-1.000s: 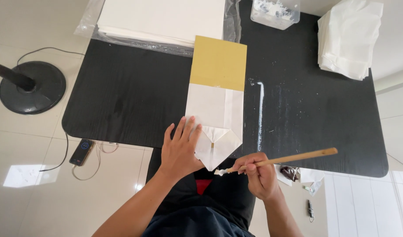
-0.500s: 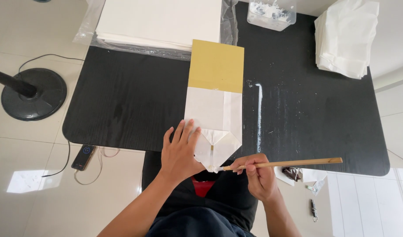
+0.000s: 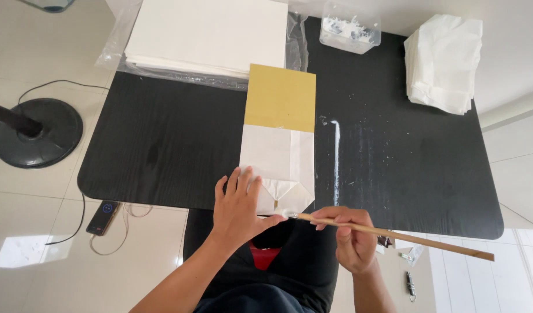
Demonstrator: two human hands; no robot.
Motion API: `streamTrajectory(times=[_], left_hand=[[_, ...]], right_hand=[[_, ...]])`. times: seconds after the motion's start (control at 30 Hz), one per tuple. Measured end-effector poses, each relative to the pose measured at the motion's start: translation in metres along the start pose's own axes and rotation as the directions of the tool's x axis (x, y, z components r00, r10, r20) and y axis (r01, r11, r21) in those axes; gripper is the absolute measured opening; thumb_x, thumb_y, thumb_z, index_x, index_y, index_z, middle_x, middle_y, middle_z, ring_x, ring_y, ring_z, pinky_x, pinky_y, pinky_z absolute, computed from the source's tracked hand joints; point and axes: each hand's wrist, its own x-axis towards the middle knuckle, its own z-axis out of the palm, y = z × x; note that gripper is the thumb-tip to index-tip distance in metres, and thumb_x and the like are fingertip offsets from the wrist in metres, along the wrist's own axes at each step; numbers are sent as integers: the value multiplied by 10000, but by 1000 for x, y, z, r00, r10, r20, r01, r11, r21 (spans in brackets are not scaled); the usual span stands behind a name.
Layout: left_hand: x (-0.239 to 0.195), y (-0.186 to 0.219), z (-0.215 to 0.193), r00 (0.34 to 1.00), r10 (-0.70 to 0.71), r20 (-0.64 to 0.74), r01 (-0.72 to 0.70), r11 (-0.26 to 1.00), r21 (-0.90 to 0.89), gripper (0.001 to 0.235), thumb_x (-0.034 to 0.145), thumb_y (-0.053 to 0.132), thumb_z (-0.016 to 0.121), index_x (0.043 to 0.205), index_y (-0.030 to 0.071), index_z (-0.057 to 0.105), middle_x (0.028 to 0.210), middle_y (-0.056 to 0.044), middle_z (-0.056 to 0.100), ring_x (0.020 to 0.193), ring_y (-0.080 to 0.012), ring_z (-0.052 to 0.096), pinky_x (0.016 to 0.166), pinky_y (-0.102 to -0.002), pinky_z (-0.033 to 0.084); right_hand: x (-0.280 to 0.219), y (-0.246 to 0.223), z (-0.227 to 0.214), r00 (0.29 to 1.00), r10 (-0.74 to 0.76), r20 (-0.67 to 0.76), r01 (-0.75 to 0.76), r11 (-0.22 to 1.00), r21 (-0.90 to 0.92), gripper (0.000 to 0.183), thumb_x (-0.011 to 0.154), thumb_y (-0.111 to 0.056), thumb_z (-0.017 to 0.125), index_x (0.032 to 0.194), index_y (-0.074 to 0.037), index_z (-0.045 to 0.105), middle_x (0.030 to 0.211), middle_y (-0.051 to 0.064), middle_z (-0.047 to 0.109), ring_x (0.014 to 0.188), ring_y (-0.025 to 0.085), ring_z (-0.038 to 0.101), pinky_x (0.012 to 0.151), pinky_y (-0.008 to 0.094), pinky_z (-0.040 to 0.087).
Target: Applying glue to paper edges with a brush and folding the paper to assemble bags on a workspace.
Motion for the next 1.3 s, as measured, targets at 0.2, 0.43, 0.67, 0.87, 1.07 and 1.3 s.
streamTrajectory(times=[0.2, 0.43, 0.67, 0.87, 1.07, 1.3], left_hand=[[12, -4, -4, 999, 39, 14, -39, 999, 6, 997, 635, 976, 698, 1084, 85, 681, 1263, -152, 656, 1180, -353, 614, 1055, -542, 415], [25, -13, 10, 976, -28, 214, 47, 995, -83, 882, 670, 867, 815, 1155, 145, 669, 1267, -97, 623, 1203, -314, 561, 1018, -522, 399], [54, -23, 14, 907, 72, 415, 71, 945, -319, 573, 792, 682, 848, 1037, 202, 652, 1198, -10, 584, 1151, -246, 524, 982, -466, 385], [68, -26, 4, 829, 107, 549, 159, 896, -414, 459, 807, 551, 893, 1005, 216, 650, 1140, 37, 544, 1137, -201, 496, 999, -426, 320], [64, -20, 17, 779, 122, 615, 164, 907, -387, 406, 880, 542, 836, 1045, 219, 655, 1240, 21, 563, 1198, -217, 471, 1024, -477, 316], [51, -6, 14, 796, 400, 454, -193, 879, -437, 189, 990, 224, 707, 1095, 68, 729, 1407, -185, 551, 1326, -380, 477, 1095, -575, 309]], right_hand=[[41, 24, -28, 991, 57, -122, -68, 993, -94, 121, 1110, -97, 387, 1184, -30, 454, 1142, 266, 627, 912, 341, 761, 771, 377, 700], [125, 79, -72, 975, 67, -214, -111, 973, -201, 167, 1117, -131, 419, 1165, 17, 480, 1147, 216, 536, 868, 354, 747, 768, 396, 697], [246, 152, -110, 840, 89, -535, -334, 862, -380, 31, 1056, -75, 674, 1078, -58, 662, 954, 95, 713, 874, 166, 727, 803, 260, 646], [288, 242, -132, 859, 100, -502, -400, 743, -536, 47, 1025, -173, 739, 992, -155, 710, 929, -33, 688, 799, 124, 603, 693, 290, 496], [301, 288, -125, 825, 219, -520, -529, 621, -578, 49, 970, -217, 772, 974, -193, 729, 1044, 20, 678, 1048, 207, 619, 812, 409, 546], [285, 286, -125, 873, 138, -468, -458, 563, -687, 279, 861, -219, 872, 1089, -169, 720, 1136, 14, 730, 1201, 298, 489, 870, 451, 522]])
